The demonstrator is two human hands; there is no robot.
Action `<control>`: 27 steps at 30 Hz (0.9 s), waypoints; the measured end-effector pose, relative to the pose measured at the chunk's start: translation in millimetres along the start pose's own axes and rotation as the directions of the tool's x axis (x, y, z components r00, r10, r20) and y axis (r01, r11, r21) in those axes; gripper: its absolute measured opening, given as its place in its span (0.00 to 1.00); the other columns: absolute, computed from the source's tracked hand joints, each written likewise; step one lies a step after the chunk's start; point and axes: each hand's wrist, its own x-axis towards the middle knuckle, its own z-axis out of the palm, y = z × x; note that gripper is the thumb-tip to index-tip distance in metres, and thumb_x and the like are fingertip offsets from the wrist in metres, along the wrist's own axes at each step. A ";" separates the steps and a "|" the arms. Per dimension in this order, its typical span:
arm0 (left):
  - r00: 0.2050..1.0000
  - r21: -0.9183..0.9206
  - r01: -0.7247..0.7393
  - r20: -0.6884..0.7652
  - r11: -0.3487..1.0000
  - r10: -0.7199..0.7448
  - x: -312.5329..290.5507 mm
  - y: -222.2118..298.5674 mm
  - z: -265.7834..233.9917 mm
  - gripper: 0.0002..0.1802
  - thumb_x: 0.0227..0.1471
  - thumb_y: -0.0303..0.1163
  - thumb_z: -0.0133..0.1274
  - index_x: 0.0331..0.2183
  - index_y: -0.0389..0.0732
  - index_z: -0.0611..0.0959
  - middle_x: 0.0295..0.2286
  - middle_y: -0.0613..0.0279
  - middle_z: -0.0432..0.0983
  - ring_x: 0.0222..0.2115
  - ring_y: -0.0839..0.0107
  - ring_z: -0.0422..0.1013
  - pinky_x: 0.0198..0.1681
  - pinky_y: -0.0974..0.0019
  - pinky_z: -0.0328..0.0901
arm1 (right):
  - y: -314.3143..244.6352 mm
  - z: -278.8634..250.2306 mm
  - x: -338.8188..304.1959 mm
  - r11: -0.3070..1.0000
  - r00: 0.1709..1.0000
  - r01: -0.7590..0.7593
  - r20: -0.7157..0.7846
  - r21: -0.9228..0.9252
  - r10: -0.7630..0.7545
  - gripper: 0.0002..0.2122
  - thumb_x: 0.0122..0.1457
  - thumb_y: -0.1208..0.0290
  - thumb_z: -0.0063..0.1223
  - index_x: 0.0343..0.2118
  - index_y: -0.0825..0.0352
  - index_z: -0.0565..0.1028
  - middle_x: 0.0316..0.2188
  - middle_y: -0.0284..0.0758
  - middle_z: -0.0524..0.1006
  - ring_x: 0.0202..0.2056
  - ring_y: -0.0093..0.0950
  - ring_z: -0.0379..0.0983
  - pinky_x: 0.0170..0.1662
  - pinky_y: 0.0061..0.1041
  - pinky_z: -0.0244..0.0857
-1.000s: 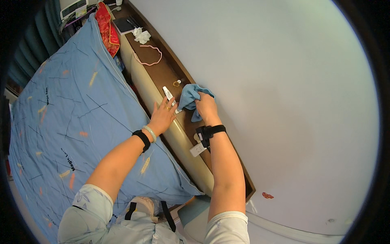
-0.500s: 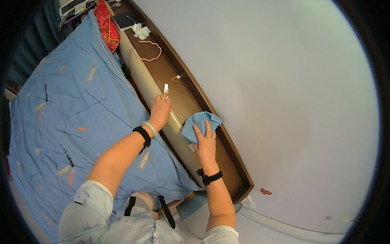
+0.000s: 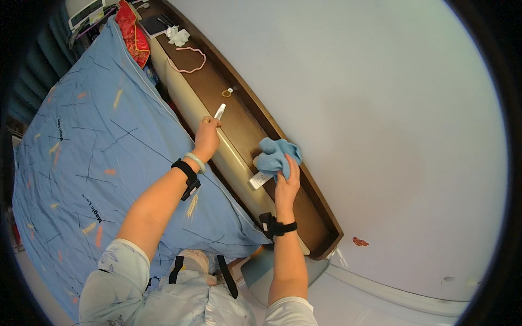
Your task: The person wipes a door frame, a light switch, and a small grey table with a cloth before organizing small items on a headboard shelf.
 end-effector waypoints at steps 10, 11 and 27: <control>0.987 -0.151 0.153 -0.022 0.977 -0.158 -24.3 0.1 -0.6 0.23 0.43 0.13 0.41 0.43 0.40 0.73 0.38 0.48 0.66 0.38 0.45 0.66 0.41 0.55 0.63 | 13.1 40.6 -60.5 0.807 0.976 0.218 0.103 -0.549 -0.193 0.16 0.48 0.76 0.57 0.39 0.78 0.70 0.55 0.53 0.58 0.52 0.54 0.57 0.53 0.43 0.56; 0.982 -0.186 0.171 -0.043 0.967 -0.182 -27.6 1.5 -0.4 0.24 0.43 0.13 0.41 0.44 0.40 0.72 0.38 0.47 0.66 0.38 0.45 0.66 0.41 0.55 0.63 | 10.9 38.1 -65.7 0.807 0.976 0.215 0.101 -0.550 -0.191 0.16 0.48 0.76 0.57 0.39 0.78 0.70 0.55 0.53 0.58 0.52 0.54 0.57 0.53 0.43 0.56; 0.924 -0.239 0.367 -0.020 0.899 -0.383 -93.4 -55.9 -18.0 0.21 0.40 0.16 0.47 0.41 0.37 0.74 0.34 0.48 0.67 0.36 0.50 0.66 0.41 0.59 0.63 | -35.1 137.0 -9.3 0.732 0.939 0.258 0.342 -0.630 -0.036 0.36 0.49 0.60 0.59 0.55 0.79 0.57 0.60 0.56 0.48 0.59 0.60 0.42 0.61 0.49 0.39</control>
